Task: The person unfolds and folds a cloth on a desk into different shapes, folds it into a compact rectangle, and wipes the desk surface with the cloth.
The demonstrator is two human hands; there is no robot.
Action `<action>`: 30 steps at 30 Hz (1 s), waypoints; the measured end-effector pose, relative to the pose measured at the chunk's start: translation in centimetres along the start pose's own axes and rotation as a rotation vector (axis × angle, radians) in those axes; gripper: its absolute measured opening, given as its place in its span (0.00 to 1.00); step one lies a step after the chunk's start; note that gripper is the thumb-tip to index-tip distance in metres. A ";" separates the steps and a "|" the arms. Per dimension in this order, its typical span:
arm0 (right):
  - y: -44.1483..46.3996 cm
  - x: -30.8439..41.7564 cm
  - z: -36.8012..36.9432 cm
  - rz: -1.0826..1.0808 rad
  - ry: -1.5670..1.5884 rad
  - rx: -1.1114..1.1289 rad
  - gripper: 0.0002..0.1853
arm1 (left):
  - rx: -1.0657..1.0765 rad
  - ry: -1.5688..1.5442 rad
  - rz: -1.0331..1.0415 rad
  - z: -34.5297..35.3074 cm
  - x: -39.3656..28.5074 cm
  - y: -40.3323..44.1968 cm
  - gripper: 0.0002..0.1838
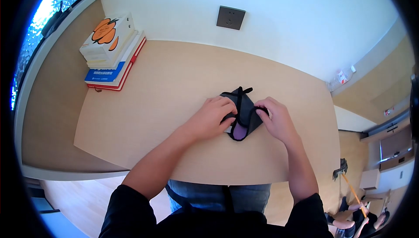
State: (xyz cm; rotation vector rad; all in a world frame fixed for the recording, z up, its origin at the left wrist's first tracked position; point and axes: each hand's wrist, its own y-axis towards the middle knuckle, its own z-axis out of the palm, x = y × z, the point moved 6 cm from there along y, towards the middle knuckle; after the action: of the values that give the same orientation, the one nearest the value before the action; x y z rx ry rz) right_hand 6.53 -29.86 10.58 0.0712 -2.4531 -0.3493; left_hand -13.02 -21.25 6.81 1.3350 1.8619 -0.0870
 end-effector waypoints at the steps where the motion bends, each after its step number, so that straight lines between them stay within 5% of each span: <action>1: 0.5 -0.1 0.2 -0.012 0.000 -0.006 0.07 | -0.003 -0.004 -0.003 0.0 0.0 0.0 0.09; 17: 4.2 -2.0 2.6 -0.018 -0.067 0.044 0.07 | 0.119 -0.035 0.134 1.2 -1.7 -0.1 0.10; 30: 3.4 -3.5 3.6 -0.080 0.027 -0.139 0.05 | 0.151 -0.043 0.122 1.1 -2.2 -0.2 0.13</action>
State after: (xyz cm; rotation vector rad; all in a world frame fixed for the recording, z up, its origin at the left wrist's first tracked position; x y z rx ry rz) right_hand 7.16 -25.28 6.70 0.1140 -2.3969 -0.5491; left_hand -12.31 -23.51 7.44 1.5351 1.7628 -0.1951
